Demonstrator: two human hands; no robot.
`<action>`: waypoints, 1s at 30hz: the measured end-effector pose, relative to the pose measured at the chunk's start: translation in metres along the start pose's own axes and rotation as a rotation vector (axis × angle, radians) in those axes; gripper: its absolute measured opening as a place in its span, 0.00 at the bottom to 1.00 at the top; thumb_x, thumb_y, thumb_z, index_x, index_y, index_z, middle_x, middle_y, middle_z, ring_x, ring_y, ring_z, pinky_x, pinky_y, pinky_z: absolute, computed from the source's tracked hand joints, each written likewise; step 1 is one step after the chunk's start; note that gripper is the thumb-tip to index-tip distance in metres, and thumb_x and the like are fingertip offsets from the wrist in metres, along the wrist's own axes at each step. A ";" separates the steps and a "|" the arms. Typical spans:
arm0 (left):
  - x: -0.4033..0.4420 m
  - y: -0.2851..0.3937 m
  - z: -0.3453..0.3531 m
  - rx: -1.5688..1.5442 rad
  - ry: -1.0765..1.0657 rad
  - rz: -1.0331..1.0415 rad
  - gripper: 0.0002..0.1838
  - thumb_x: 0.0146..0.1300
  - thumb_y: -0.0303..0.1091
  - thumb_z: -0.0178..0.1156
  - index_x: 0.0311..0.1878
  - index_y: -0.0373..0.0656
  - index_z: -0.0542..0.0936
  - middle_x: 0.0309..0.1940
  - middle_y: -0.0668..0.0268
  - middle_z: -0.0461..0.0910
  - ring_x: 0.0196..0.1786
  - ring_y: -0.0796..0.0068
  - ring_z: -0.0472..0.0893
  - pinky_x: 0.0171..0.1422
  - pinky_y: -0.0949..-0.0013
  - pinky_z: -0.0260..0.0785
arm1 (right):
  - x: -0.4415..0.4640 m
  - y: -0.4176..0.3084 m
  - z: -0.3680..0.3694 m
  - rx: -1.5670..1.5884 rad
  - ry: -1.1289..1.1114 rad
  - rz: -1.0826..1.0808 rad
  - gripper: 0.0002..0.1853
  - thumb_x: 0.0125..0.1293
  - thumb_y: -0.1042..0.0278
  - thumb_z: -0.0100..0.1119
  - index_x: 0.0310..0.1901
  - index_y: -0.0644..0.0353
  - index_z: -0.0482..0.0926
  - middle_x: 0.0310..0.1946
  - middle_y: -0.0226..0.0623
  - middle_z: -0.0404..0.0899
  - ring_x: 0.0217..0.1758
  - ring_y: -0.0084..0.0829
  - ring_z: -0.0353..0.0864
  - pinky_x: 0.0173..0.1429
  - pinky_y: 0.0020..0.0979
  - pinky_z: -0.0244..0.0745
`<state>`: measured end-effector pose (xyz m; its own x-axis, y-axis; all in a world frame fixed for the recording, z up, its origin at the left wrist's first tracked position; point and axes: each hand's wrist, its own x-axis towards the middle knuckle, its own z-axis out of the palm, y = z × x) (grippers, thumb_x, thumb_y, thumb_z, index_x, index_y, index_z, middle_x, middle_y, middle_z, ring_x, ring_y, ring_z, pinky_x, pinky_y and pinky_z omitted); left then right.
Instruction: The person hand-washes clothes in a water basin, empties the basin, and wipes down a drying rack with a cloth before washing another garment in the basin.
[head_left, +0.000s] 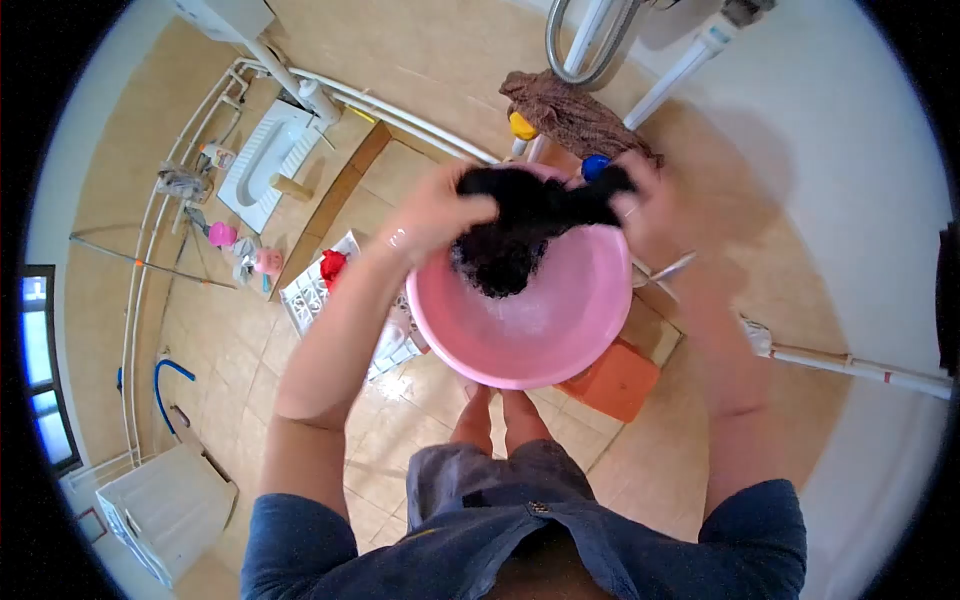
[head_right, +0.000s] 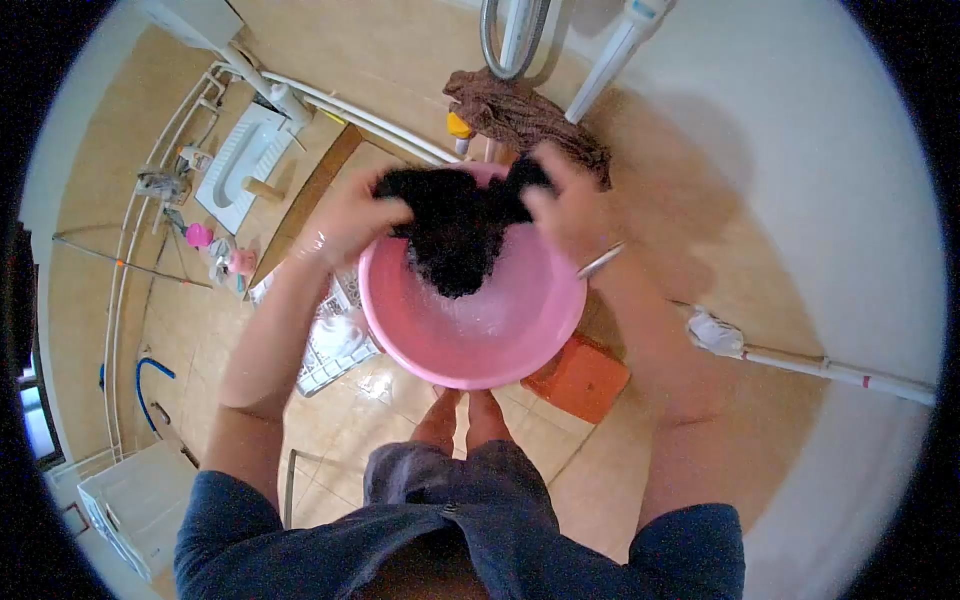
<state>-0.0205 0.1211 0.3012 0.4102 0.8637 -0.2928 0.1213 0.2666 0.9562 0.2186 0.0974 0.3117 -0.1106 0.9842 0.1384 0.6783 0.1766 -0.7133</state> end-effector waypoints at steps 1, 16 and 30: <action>0.008 -0.041 0.008 -0.171 -0.040 0.077 0.20 0.42 0.20 0.53 0.44 0.34 0.71 0.36 0.65 0.74 0.40 0.76 0.73 0.48 0.73 0.65 | -0.007 0.013 0.022 -0.085 -0.114 -0.052 0.19 0.46 0.69 0.53 0.44 0.58 0.69 0.31 0.52 0.74 0.33 0.47 0.75 0.39 0.39 0.70; -0.003 -0.273 0.102 0.865 -0.184 -0.574 0.19 0.46 0.39 0.51 0.41 0.39 0.73 0.36 0.56 0.74 0.42 0.58 0.74 0.50 0.62 0.63 | -0.121 0.157 0.226 -0.293 -1.047 0.675 0.30 0.51 0.65 0.50 0.58 0.52 0.56 0.44 0.53 0.70 0.48 0.45 0.70 0.50 0.34 0.64; -0.049 -0.171 0.050 0.251 -0.005 0.218 0.46 0.34 0.27 0.66 0.60 0.41 0.52 0.53 0.54 0.60 0.57 0.57 0.61 0.60 0.69 0.55 | -0.069 -0.077 -0.013 0.343 -0.192 0.039 0.14 0.38 0.74 0.51 0.33 0.63 0.71 0.25 0.35 0.72 0.28 0.21 0.70 0.36 0.23 0.67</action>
<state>-0.0159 0.0113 0.1527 0.4557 0.8863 -0.0821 0.2488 -0.0383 0.9678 0.1837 0.0160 0.3662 -0.2457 0.9694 -0.0012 0.4061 0.1018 -0.9081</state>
